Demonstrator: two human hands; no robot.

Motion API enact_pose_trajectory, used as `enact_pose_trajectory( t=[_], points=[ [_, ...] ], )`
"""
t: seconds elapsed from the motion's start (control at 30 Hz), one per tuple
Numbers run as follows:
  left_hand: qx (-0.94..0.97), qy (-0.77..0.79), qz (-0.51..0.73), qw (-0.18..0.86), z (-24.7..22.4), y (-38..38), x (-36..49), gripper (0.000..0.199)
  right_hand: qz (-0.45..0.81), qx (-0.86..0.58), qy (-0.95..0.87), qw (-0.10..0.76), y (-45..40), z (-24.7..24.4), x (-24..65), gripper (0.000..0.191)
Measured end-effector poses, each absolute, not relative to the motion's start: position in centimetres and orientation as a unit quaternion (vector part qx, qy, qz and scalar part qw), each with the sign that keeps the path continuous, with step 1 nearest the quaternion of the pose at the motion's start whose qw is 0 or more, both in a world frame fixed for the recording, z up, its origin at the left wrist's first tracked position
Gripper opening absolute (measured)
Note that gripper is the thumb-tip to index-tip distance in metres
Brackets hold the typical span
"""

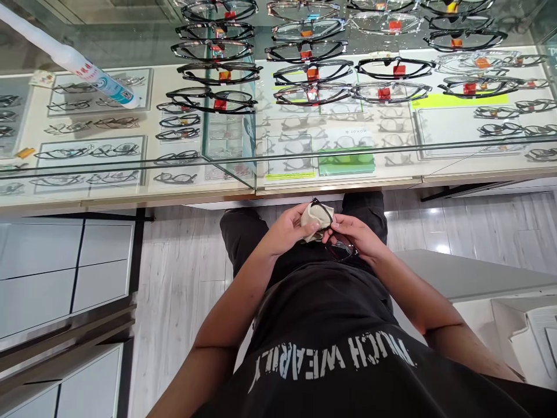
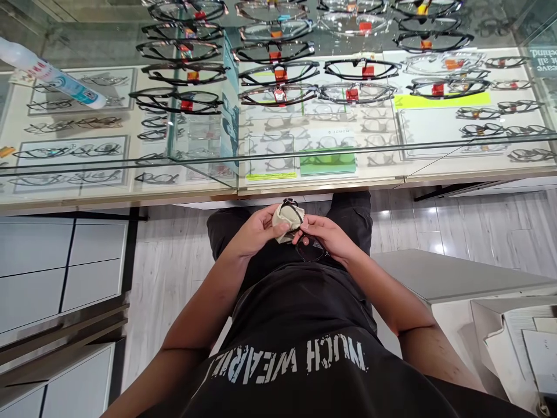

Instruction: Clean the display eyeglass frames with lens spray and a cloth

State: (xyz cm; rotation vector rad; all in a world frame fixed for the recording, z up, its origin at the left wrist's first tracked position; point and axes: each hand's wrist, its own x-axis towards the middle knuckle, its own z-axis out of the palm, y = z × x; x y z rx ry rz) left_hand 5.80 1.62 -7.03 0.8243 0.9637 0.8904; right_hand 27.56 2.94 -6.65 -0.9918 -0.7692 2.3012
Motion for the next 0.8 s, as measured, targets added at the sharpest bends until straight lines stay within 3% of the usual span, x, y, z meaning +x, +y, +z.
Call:
enact_pose_trajectory(
  t=[0.1,0.3,0.4,0.53,0.8],
  points=[
    [0.377,0.451,0.426,0.688,-6.9,1.3,6.6,0.055,0.856,-0.353,-0.275,0.259,2.8,-6.8,27.5,0.037],
    [0.383,0.512,0.485,0.597,-7.4,0.9,8.7,0.042,0.866,-0.325,-0.281,0.256,2.1,-7.1,26.8,0.035],
    [0.385,0.537,0.509,0.552,-7.3,0.9,8.9,0.049,0.86,-0.325,-0.296,0.258,1.9,-6.9,26.6,0.036],
    [0.344,0.516,0.485,0.617,-7.3,0.8,8.3,0.058,0.852,-0.339,-0.297,0.265,2.0,-6.4,26.8,0.036],
    [0.188,0.487,0.511,0.683,-7.3,1.0,6.9,0.056,0.853,-0.347,-0.272,0.279,2.1,-6.4,27.6,0.037]
  ],
)
